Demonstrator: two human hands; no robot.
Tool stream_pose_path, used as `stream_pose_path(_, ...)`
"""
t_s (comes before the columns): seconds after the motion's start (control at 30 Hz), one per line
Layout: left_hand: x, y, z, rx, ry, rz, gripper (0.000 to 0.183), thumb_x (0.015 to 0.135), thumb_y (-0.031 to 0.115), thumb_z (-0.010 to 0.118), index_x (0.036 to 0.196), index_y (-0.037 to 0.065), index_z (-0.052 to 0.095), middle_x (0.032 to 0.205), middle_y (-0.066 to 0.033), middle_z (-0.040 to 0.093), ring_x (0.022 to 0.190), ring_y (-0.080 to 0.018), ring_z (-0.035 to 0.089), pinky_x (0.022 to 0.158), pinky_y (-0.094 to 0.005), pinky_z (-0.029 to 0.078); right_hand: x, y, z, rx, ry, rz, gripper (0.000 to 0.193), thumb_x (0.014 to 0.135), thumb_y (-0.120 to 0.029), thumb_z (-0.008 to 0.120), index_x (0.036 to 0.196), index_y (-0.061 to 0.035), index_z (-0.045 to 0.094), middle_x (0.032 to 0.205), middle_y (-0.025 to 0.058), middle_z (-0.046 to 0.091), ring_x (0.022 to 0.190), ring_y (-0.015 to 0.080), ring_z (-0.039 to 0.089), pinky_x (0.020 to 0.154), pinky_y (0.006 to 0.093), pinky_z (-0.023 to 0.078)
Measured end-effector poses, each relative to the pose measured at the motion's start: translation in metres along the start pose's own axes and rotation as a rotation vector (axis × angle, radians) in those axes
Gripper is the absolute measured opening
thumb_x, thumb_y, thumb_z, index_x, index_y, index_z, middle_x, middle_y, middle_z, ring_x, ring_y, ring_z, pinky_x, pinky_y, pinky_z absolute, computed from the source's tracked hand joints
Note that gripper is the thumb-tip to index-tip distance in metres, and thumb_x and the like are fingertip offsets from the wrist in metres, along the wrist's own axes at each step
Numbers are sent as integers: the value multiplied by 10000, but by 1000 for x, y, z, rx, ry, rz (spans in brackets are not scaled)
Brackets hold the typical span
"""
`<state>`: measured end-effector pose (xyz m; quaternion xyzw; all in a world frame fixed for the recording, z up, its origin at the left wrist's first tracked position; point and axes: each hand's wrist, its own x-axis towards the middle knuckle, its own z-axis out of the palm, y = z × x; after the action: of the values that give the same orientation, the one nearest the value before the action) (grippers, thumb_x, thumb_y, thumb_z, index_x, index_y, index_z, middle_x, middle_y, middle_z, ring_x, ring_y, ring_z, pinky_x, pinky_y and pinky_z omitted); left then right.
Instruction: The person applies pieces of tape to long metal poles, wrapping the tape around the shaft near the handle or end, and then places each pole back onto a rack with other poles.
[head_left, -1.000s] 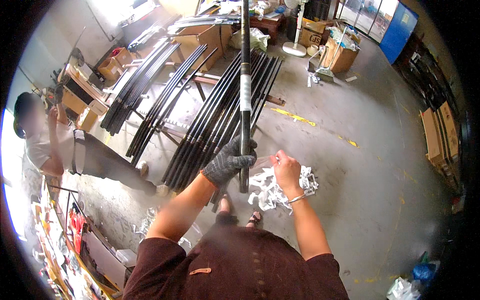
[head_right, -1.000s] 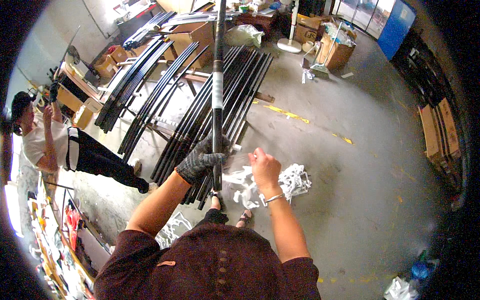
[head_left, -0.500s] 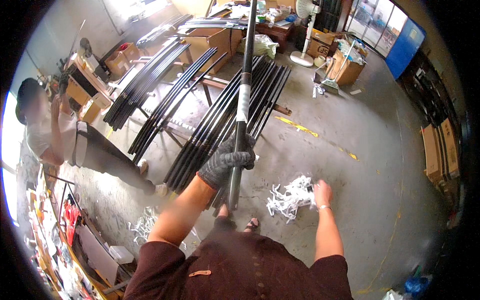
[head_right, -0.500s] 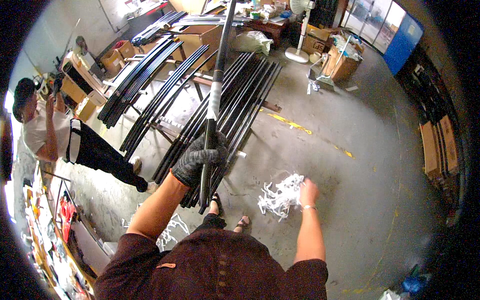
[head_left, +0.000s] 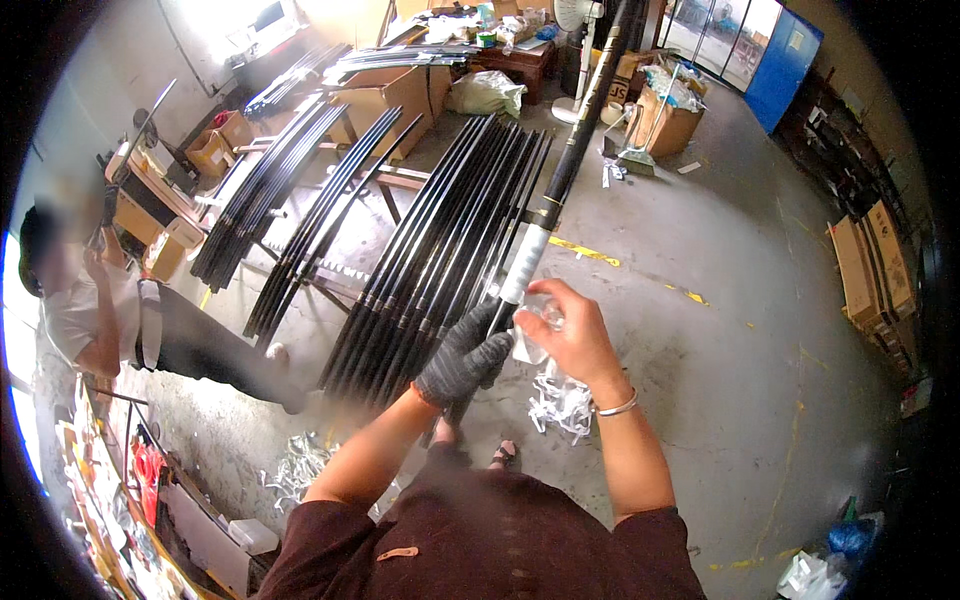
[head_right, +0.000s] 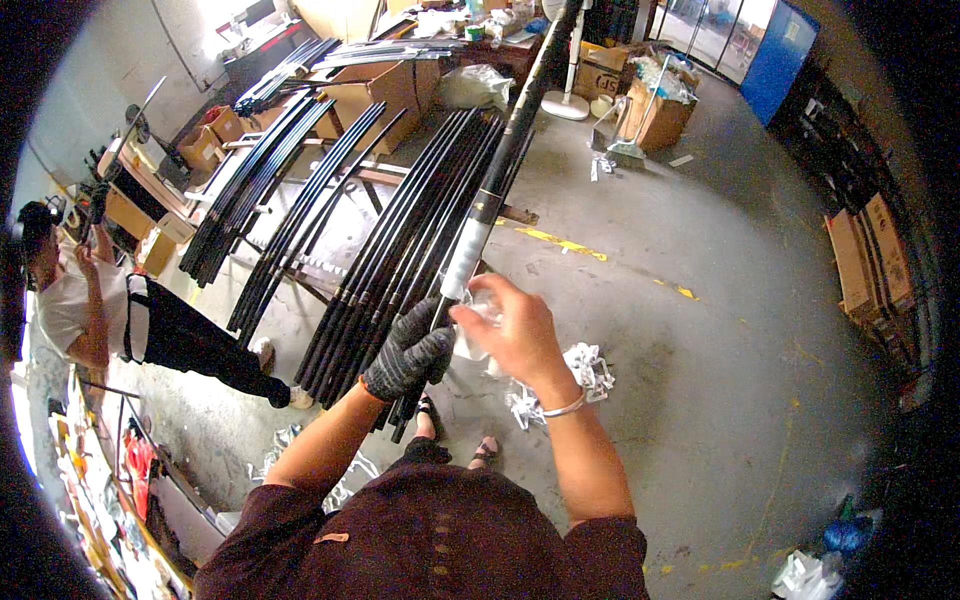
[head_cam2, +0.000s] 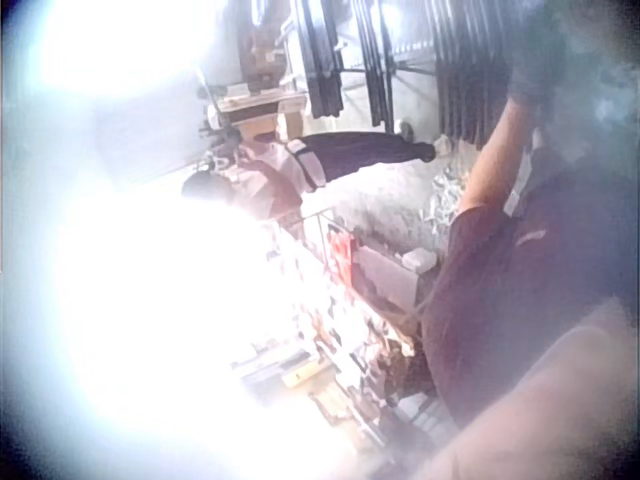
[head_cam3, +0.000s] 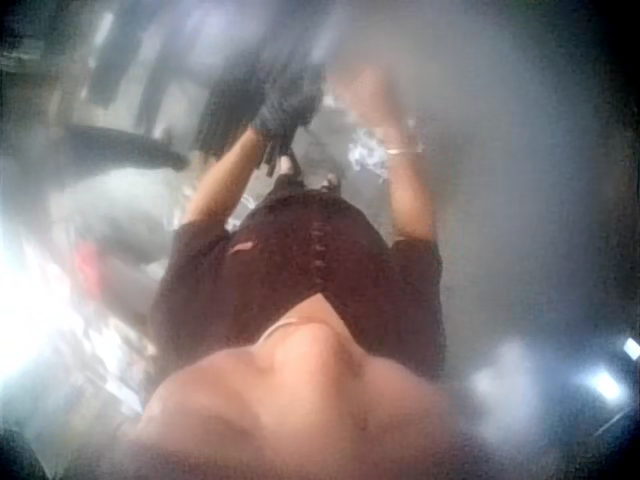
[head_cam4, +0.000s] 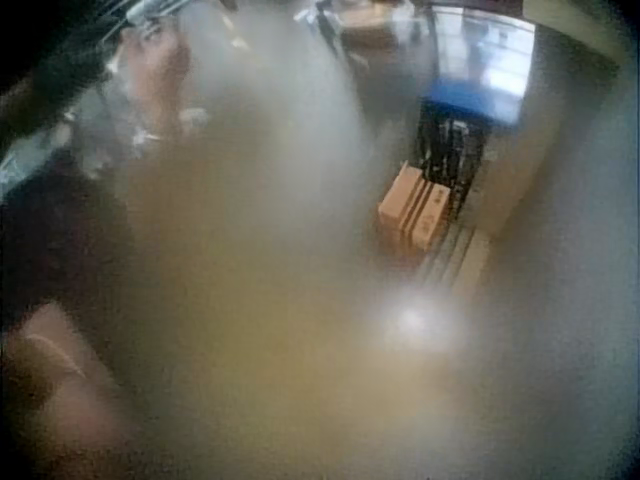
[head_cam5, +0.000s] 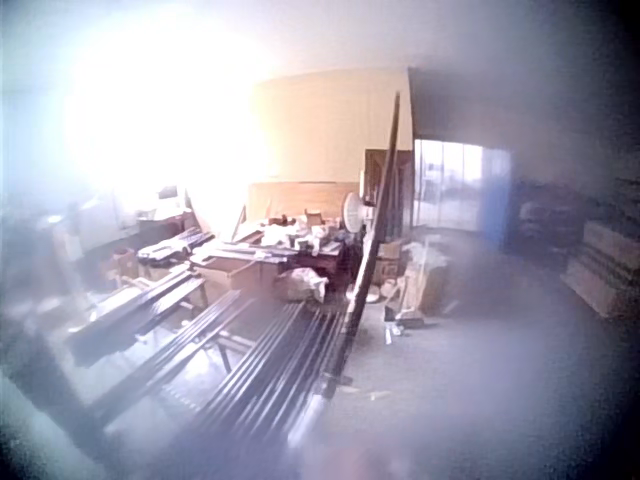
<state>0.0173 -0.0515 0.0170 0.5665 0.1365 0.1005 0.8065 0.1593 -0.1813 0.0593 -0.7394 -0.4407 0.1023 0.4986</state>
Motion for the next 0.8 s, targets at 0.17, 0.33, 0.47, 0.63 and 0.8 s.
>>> stream_pose_path(0.17,1,-11,6,195,89,304,441,896,125,643,1283,70,439,882,7,543,639,-65,494,546,-211,438,5,-20,4,-113,11,-69,216,845,-186,672,901,20,643,737,192,631,638,335,616,592,353,471)
stream_pose_path(0.33,-2,9,-6,-51,40,147,715,769,72,727,1383,52,360,847,-19,555,627,-91,538,503,-238,450,6,-27,9,-215,-24,-286,131,804,-141,662,784,-23,609,651,160,576,595,331,583,536,381,445)
stream_pose_path(0.47,0,16,-49,-437,-334,-54,598,740,121,757,1261,42,473,829,-30,584,668,-131,566,542,-283,467,12,-9,22,-389,-74,-358,116,758,-111,641,699,-61,553,588,126,530,566,327,564,521,430,438)
stream_pose_path(0.63,-8,6,-66,-361,-239,-237,360,793,106,726,1099,62,542,866,-37,589,731,-141,571,629,-282,483,12,64,30,-633,-120,-217,112,792,-179,608,723,-96,577,630,148,598,631,345,624,563,454,495)
stream_pose_path(0.8,-19,-13,-114,-334,-171,-353,549,680,110,824,1137,59,525,857,-57,598,681,-163,575,563,-291,477,-24,183,-7,-971,-241,76,135,787,-214,579,739,-102,635,689,156,650,686,374,651,611,485,517)
